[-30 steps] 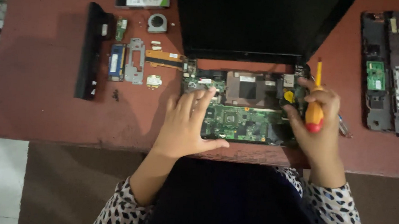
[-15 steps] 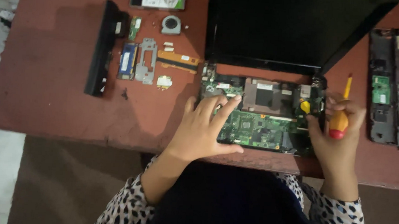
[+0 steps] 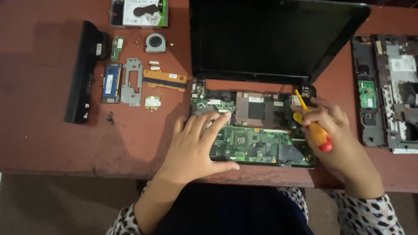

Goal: Disassembling a laptop to access and manipulate internal components like the motherboard and ribbon cables using a screwdriver.

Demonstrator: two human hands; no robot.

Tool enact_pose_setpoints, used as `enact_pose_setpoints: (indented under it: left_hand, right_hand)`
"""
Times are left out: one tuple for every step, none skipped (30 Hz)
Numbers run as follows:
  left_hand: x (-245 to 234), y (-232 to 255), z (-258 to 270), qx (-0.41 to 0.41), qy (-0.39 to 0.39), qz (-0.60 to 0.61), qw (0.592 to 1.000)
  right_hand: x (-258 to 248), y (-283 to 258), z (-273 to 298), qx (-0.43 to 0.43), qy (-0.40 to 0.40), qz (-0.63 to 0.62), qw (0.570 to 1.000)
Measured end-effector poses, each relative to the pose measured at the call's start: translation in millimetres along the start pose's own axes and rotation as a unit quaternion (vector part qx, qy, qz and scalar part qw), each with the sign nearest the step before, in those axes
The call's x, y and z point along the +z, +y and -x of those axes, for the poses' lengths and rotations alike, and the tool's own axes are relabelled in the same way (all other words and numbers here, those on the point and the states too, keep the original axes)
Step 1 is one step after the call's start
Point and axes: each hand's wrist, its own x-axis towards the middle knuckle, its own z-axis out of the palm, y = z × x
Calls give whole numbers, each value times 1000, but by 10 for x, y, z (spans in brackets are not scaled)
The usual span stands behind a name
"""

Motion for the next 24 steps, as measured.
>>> enact_pose_setpoints:
  left_hand:
    - [-5, -6, 1, -1, -3, 1, 1000]
    - [-5, -12, -1, -2, -1, 0, 1000]
    - [-4, -14, -1, 1, 0, 3, 1000]
    - [0, -14, -1, 4, 0, 7, 1000]
    - [3, -20, -8, 4, 1, 8, 1000]
    - [9, -24, -15, 3, -2, 1, 1000]
    - [11, -22, -9, 0, -7, -4, 1000]
    - [18, -11, 3, 0, -8, -3, 1000]
    - [22, -17, 0, 0, -4, -4, 1000]
    - [24, -23, -3, -1, 0, -5, 1000]
    - [17, -22, -5, -2, -1, -5, 1000]
    - [11, -22, -6, -1, 0, -9, 1000]
    - [18, -16, -15, 0, 2, -10, 1000]
    - [20, -15, -12, 1, 1, -9, 1000]
    - [20, -15, -10, -1, 2, -10, 1000]
    - [19, -15, -7, -3, 2, -10, 1000]
    - [16, -13, -11, -4, 1, -11, 1000]
    - [12, -12, -15, -7, -8, -10, 1000]
    - [7, -6, -16, -10, -17, -9, 1000]
    - [-2, 0, 10, -11, -18, -9, 1000]
    - [0, -4, 1, -8, -14, -10, 1000]
    - [3, -8, -8, -5, -9, -11, 1000]
    - [5, -1, -9, -7, -8, -11, 1000]
    - [8, 3, -9, -6, -7, -11, 1000]
  right_hand:
    - [0, 48, -18, -22, -3, 11, 1000]
    - [-27, 7, -45, -24, -3, 12, 1000]
    - [-53, -35, -64, -40, -5, 20, 999]
    - [-79, -73, -80, -56, -8, 28, 998]
    - [-86, -71, -101, -56, -8, 29, 998]
    - [-92, -67, -122, -78, -12, 59, 995]
    - [-92, -67, -129, -100, -17, 87, 991]
    - [-93, -32, -113, -98, -18, 87, 991]
    - [-93, 7, -120, -99, -27, 84, 991]
    - [-92, 44, -128, -101, -35, 80, 991]
    - [-96, 33, -142, -101, -36, 79, 991]
    - [-98, 24, -156, -111, -28, 80, 990]
    - [-110, 20, -162, -119, -20, 82, 989]
    - [-106, 34, -159, -118, -20, 82, 989]
    - [-101, 50, -165, -127, -25, 79, 988]
    - [-96, 64, -171, -135, -29, 76, 988]
    - [-86, 66, -177, -136, -29, 75, 988]
    - [-77, 65, -183, -118, -37, 64, 990]
    - [-70, 63, -184, -100, -45, 54, 993]
    - [-33, 97, -165, -100, -46, 53, 993]
    - [-17, 141, -161, -119, -26, 66, 990]
    - [-1, 185, -157, -138, -6, 78, 987]
    - [-6, 202, -116, -139, -6, 78, 987]
    - [-8, 219, -75, -128, -14, 88, 988]
